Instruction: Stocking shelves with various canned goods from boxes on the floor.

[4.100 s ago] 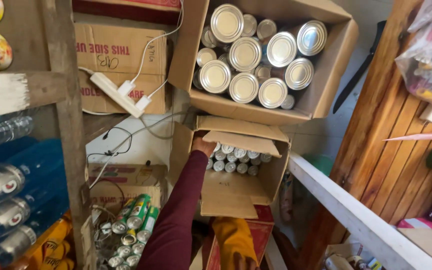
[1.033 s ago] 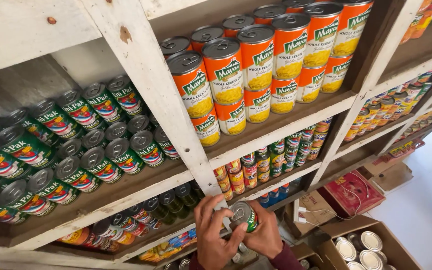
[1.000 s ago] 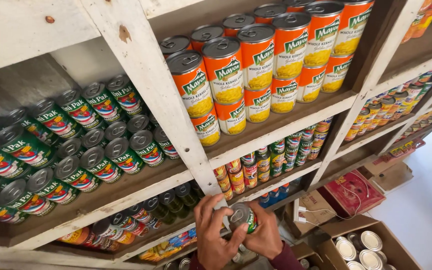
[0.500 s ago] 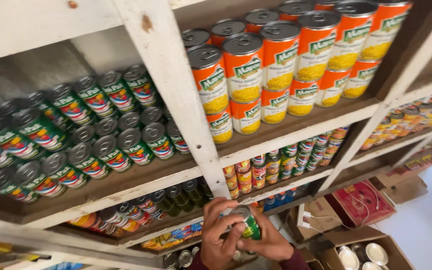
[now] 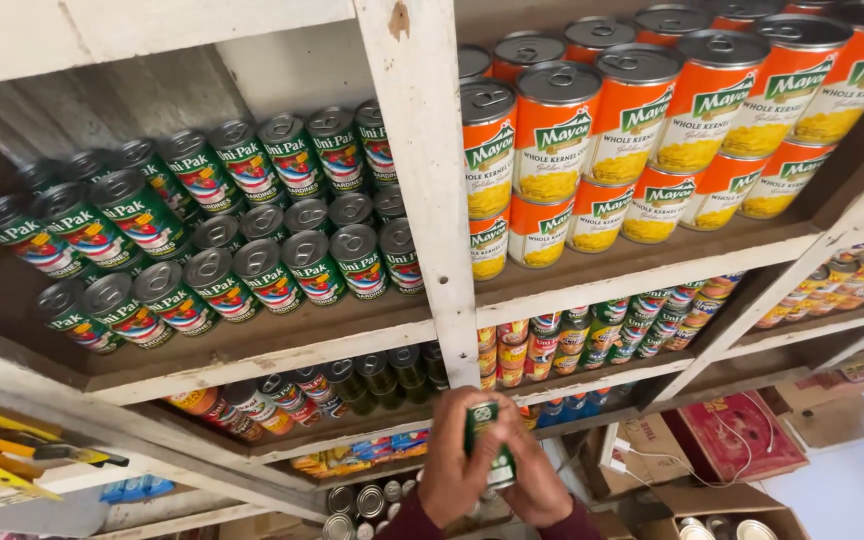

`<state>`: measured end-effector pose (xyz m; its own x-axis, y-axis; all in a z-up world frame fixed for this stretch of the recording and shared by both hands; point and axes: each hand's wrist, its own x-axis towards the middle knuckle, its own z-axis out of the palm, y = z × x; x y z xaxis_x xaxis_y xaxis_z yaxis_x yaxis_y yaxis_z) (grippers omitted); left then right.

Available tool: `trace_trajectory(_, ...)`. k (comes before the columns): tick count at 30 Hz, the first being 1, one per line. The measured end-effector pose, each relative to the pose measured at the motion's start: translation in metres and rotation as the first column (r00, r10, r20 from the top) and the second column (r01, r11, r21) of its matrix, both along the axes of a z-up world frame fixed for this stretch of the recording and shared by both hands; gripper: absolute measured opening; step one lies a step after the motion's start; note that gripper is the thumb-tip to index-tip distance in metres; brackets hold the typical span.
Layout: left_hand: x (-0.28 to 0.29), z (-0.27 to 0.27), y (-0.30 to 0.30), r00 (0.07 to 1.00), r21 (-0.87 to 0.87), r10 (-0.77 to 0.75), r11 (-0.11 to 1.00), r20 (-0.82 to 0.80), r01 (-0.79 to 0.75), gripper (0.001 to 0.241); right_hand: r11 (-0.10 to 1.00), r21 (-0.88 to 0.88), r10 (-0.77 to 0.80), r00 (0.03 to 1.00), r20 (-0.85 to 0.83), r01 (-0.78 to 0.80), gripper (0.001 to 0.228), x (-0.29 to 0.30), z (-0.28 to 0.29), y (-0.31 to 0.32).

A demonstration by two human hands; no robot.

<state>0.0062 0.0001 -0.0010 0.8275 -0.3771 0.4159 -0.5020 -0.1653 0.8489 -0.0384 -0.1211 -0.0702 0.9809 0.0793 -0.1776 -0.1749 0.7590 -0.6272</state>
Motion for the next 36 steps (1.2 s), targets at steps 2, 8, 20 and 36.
trace_trajectory(2,-0.007,0.005,0.0,0.994,0.004,-0.101,0.995,0.032,0.101,0.033,0.994,0.007,-0.106,0.994,-0.038,0.106,0.05,0.003,-0.013,-0.003)
trace_trajectory(8,-0.009,-0.031,0.004,0.97,0.235,-0.196,0.959,0.146,0.159,0.076,0.892,0.448,0.038,0.975,-0.219,0.066,0.043,-0.004,-0.084,-0.025)
trace_trajectory(20,-0.01,-0.024,0.024,0.972,0.125,-0.237,0.964,0.004,0.234,0.063,0.922,0.306,0.199,0.969,0.149,-0.237,0.06,0.037,-0.175,-0.054)
trace_trajectory(36,-0.008,0.021,0.072,0.993,-0.099,-0.013,0.995,0.119,0.025,0.056,0.681,-0.579,-0.157,0.861,0.483,0.449,0.039,0.058,-0.061,0.04)
